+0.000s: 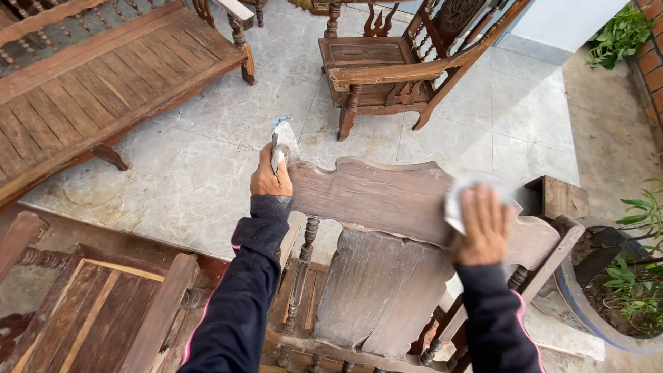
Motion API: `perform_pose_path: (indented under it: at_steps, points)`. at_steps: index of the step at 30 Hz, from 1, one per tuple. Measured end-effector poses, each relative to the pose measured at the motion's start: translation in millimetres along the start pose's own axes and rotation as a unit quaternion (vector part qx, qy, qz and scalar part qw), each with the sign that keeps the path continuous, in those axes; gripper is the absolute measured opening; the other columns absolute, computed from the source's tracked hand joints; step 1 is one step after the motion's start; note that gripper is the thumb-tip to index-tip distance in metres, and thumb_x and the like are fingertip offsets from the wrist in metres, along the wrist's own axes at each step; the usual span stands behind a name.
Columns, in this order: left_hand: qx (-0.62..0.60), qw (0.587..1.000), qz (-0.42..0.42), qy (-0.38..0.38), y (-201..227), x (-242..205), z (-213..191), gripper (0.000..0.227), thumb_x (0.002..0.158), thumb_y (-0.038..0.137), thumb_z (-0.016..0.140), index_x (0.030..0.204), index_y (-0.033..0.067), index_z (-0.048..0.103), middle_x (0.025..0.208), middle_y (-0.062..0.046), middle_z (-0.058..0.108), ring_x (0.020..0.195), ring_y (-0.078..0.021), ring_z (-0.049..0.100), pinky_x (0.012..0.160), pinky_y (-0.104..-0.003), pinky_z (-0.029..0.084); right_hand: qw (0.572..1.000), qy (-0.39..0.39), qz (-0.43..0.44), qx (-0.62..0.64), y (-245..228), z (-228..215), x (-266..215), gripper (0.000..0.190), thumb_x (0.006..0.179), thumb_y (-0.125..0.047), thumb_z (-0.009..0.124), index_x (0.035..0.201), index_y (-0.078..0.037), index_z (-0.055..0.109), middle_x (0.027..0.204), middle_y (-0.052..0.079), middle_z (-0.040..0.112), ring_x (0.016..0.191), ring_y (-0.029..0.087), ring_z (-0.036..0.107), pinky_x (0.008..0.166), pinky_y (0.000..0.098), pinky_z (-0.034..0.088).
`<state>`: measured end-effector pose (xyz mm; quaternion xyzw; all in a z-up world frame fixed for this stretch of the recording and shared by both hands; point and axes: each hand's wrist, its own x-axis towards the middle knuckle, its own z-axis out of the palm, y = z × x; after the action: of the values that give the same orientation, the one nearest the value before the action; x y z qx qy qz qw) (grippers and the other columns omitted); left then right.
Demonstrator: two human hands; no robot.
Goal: Sanding a wooden chair by hand with sandpaper.
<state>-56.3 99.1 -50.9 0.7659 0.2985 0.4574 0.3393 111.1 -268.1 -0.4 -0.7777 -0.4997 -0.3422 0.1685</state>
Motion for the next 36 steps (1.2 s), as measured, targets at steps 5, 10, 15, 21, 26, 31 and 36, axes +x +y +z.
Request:
perform_pose_path:
  at_steps: [5, 10, 15, 21, 26, 31, 36]
  points:
    - [0.037, 0.999, 0.022, 0.031, -1.1, -1.4, 3.9, 0.036, 0.109, 0.029, 0.051, 0.138, 0.0086, 0.056, 0.097, -0.026, 0.074, 0.089, -0.0455, 0.073, 0.069, -0.049, 0.057, 0.994, 0.044, 0.086, 0.042, -45.0, 37.0, 10.0, 0.075, 0.085, 0.008, 0.055, 0.158, -0.003, 0.042, 0.163, 0.018, 0.043, 0.157, 0.033, 0.034, 0.132, 0.0524, 0.018]
    - [0.012, 0.999, 0.041, 0.031, -5.9, -0.6, 2.4, 0.037, 0.110, 0.032, 0.048, 0.135, 0.0073, 0.058, 0.092, -0.025, 0.073, 0.085, -0.0432, 0.075, 0.066, -0.047, 0.058, 0.996, -0.068, -0.058, 0.028, -125.0, 72.3, 75.3, 0.076, 0.084, 0.002, 0.053, 0.159, -0.010, 0.043, 0.166, 0.011, 0.038, 0.155, 0.024, 0.034, 0.128, 0.0479, 0.025]
    - [0.004, 0.999, 0.033, 0.022, -0.8, -2.4, 0.7, 0.041, 0.109, 0.036, 0.046, 0.135, 0.0053, 0.057, 0.088, -0.024, 0.074, 0.082, -0.0423, 0.075, 0.062, -0.046, 0.057, 0.999, 0.026, 0.000, 0.018, -22.0, 19.4, 25.3, 0.071, 0.088, 0.006, 0.052, 0.156, -0.014, 0.049, 0.163, 0.009, 0.043, 0.155, 0.020, 0.036, 0.130, 0.0455, 0.020]
    - [0.058, 0.997, 0.021, 0.037, -2.4, -3.3, 3.6, 0.039, 0.111, 0.036, 0.046, 0.134, 0.0067, 0.059, 0.087, -0.025, 0.073, 0.081, -0.0456, 0.073, 0.063, -0.050, 0.055, 0.973, 0.036, 0.221, -0.045, -23.1, 34.3, 10.2, 0.084, 0.080, 0.015, 0.050, 0.161, -0.006, 0.046, 0.169, 0.018, 0.041, 0.161, 0.032, 0.032, 0.133, 0.0533, 0.007]
    - [0.008, 0.998, 0.056, 0.035, 3.8, 1.3, -3.2, 0.038, 0.111, 0.034, 0.046, 0.135, 0.0061, 0.058, 0.091, -0.026, 0.074, 0.084, -0.0446, 0.074, 0.062, -0.047, 0.057, 0.996, -0.004, 0.017, 0.090, -167.7, 78.3, 49.9, 0.076, 0.085, -0.009, 0.064, 0.158, -0.008, 0.043, 0.164, 0.013, 0.039, 0.153, 0.030, 0.035, 0.126, 0.0545, 0.021]
    - [0.007, 0.998, 0.054, 0.028, -3.6, 0.7, -4.8, 0.038, 0.112, 0.032, 0.045, 0.136, 0.0045, 0.057, 0.092, -0.025, 0.074, 0.084, -0.0429, 0.075, 0.064, -0.047, 0.058, 0.999, 0.019, 0.033, 0.020, -93.0, 46.3, -14.0, 0.068, 0.084, 0.005, 0.057, 0.150, -0.010, 0.055, 0.156, 0.012, 0.052, 0.148, 0.026, 0.046, 0.125, 0.0477, 0.028]
    - [0.013, 0.997, 0.067, 0.036, 4.3, 0.6, -4.1, 0.037, 0.113, 0.031, 0.045, 0.135, 0.0041, 0.058, 0.096, -0.027, 0.074, 0.087, -0.0446, 0.074, 0.067, -0.048, 0.058, 0.967, 0.064, 0.243, -0.032, -9.7, 25.2, -86.7, 0.062, 0.101, 0.005, 0.059, 0.160, -0.004, 0.044, 0.164, 0.027, 0.042, 0.156, 0.038, 0.035, 0.132, 0.0497, 0.012]
